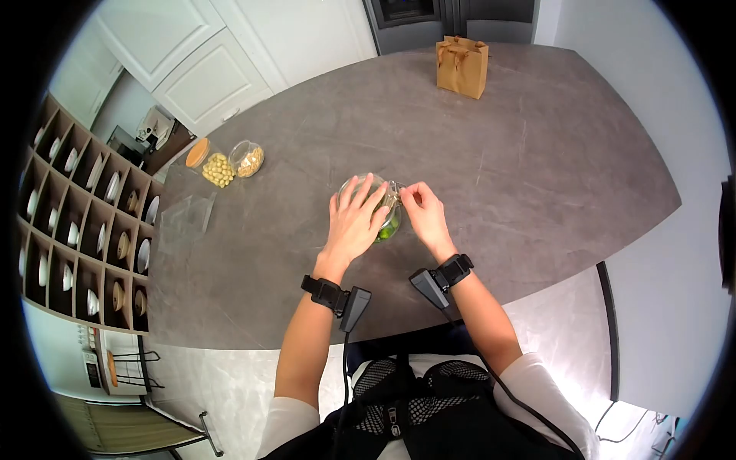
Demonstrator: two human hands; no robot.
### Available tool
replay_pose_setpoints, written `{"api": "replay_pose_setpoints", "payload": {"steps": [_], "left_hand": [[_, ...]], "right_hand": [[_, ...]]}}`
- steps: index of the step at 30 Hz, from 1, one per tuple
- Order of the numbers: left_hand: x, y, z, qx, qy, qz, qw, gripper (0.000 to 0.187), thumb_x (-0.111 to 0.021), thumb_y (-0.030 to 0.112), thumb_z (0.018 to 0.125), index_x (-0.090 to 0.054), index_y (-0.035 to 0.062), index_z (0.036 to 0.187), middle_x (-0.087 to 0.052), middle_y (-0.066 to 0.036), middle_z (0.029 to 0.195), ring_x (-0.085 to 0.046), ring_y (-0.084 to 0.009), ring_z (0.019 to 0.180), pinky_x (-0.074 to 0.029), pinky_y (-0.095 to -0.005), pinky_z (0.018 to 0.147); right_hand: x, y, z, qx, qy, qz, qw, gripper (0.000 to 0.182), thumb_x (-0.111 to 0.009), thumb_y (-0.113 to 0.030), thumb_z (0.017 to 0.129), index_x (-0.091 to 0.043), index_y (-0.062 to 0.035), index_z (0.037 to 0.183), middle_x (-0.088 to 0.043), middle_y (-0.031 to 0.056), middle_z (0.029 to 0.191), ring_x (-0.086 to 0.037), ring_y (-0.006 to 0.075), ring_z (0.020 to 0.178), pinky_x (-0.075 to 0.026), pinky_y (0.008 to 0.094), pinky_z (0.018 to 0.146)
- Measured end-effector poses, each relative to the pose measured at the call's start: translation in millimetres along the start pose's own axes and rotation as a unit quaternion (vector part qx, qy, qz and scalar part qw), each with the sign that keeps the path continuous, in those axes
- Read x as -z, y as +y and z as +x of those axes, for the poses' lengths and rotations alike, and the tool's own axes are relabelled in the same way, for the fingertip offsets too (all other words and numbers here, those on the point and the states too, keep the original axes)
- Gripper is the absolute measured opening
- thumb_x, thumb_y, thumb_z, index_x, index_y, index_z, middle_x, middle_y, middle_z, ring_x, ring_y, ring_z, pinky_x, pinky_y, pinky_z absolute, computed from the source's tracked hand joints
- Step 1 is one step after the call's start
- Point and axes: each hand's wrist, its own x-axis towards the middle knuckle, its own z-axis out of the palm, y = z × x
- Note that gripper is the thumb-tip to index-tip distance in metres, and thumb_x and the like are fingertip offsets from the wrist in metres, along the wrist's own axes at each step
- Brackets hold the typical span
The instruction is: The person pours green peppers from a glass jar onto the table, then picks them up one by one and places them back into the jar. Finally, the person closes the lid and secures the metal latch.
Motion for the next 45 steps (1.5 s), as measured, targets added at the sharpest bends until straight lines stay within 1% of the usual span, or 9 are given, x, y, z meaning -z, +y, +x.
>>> {"api": "replay_pose_setpoints", "payload": {"steps": [6, 15, 24, 32, 34, 36, 37, 40, 45], "left_hand": [[3, 1, 1, -0.003, -0.005, -0.008, 1.000, 0.042, -0.038, 0.029, 0.089, -0.038, 0.0190, 0.130, -0.034, -0.011, 0.134, -0.028, -0.0308, 0.124, -0.024, -0.0442, 0.097], [3, 2, 0, -0.026, -0.017, 0.035, 0.999, 0.039, -0.038, 0.026, 0.090, -0.039, 0.0242, 0.129, -0.033, -0.012, 0.133, -0.028, -0.0331, 0.123, -0.024, -0.0466, 0.097], [10, 7, 10, -0.002, -0.042, 0.001, 0.999, 0.032, -0.045, 0.031, 0.087, -0.050, 0.0247, 0.118, -0.038, -0.010, 0.124, -0.031, -0.0320, 0.116, -0.027, -0.0478, 0.093], [1, 4, 14, -0.002, -0.037, 0.012, 0.999, 0.034, -0.050, 0.035, 0.083, -0.052, 0.0237, 0.115, -0.038, -0.009, 0.121, -0.031, -0.0305, 0.112, -0.026, -0.0481, 0.092], [-1, 5, 15, -0.003, -0.029, 0.032, 0.999, 0.037, -0.052, 0.038, 0.082, -0.050, 0.0234, 0.117, -0.036, -0.010, 0.123, -0.030, -0.0311, 0.114, -0.026, -0.0492, 0.091], [-3, 7, 15, 0.004, -0.008, 0.069, 0.998, 0.043, -0.053, 0.040, 0.080, -0.048, 0.0227, 0.119, -0.034, -0.011, 0.125, -0.029, -0.0314, 0.116, -0.026, -0.0498, 0.091], [-4, 7, 16, 0.009, 0.002, 0.088, 0.996, 0.045, -0.054, 0.041, 0.079, -0.047, 0.0223, 0.119, -0.033, -0.011, 0.126, -0.029, -0.0315, 0.117, -0.026, -0.0501, 0.090], [1, 9, 19, 0.020, -0.038, 0.066, 0.997, 0.052, -0.057, 0.044, 0.076, -0.046, 0.0212, 0.120, -0.032, -0.011, 0.128, -0.028, -0.0310, 0.119, -0.027, -0.0504, 0.089], [-1, 6, 20, 0.019, -0.032, 0.057, 0.998, 0.050, -0.059, 0.042, 0.074, -0.048, 0.0208, 0.118, -0.034, -0.011, 0.126, -0.029, -0.0298, 0.118, -0.028, -0.0496, 0.088]], "right_hand": [[-5, -8, -1, 0.004, 0.018, -0.065, 0.998, 0.034, -0.057, -0.033, 0.080, -0.053, 0.0004, 0.078, -0.058, 0.0117, 0.071, -0.056, 0.0216, 0.066, -0.044, 0.0331, 0.062], [-4, 10, 9, -0.008, 0.029, -0.069, 0.997, 0.026, -0.059, -0.024, 0.077, -0.047, -0.0038, 0.089, -0.057, 0.0111, 0.068, -0.056, 0.0249, 0.060, -0.044, 0.0346, 0.058], [2, 6, 13, 0.020, 0.067, -0.148, 0.986, 0.022, -0.053, -0.024, 0.079, -0.057, -0.0033, 0.080, -0.060, 0.0122, 0.071, -0.059, 0.0279, 0.066, -0.045, 0.0369, 0.063], [25, 9, 48, -0.166, -0.147, 0.063, 0.973, 0.020, -0.050, -0.011, 0.076, -0.062, 0.0031, 0.082, -0.062, 0.0062, 0.068, -0.058, 0.0142, 0.065, -0.046, 0.0267, 0.061], [16, 8, 53, -0.115, -0.139, -0.135, 0.974, 0.027, -0.045, -0.018, 0.076, -0.062, 0.0028, 0.079, -0.063, 0.0118, 0.074, -0.059, 0.0239, 0.065, -0.047, 0.0336, 0.065], [0, -7, 51, -0.046, -0.105, -0.411, 0.904, 0.033, -0.042, -0.024, 0.077, -0.063, 0.0027, 0.079, -0.063, 0.0145, 0.077, -0.059, 0.0295, 0.066, -0.047, 0.0378, 0.067], [-1, -2, 51, -0.042, -0.073, -0.394, 0.915, 0.042, -0.039, -0.032, 0.079, -0.062, 0.0012, 0.070, -0.063, 0.0172, 0.073, -0.057, 0.0351, 0.066, -0.045, 0.0419, 0.069], [9, 11, 58, -0.078, -0.195, -0.176, 0.962, 0.047, -0.037, -0.037, 0.081, -0.061, -0.0001, 0.062, -0.061, 0.0161, 0.065, -0.058, 0.0334, 0.066, -0.045, 0.0395, 0.068], [3, 31, 56, -0.072, -0.177, -0.034, 0.981, 0.053, -0.043, -0.045, 0.086, -0.057, -0.0020, 0.059, -0.052, 0.0060, 0.052, -0.050, 0.0162, 0.052, -0.042, 0.0289, 0.053]]}}
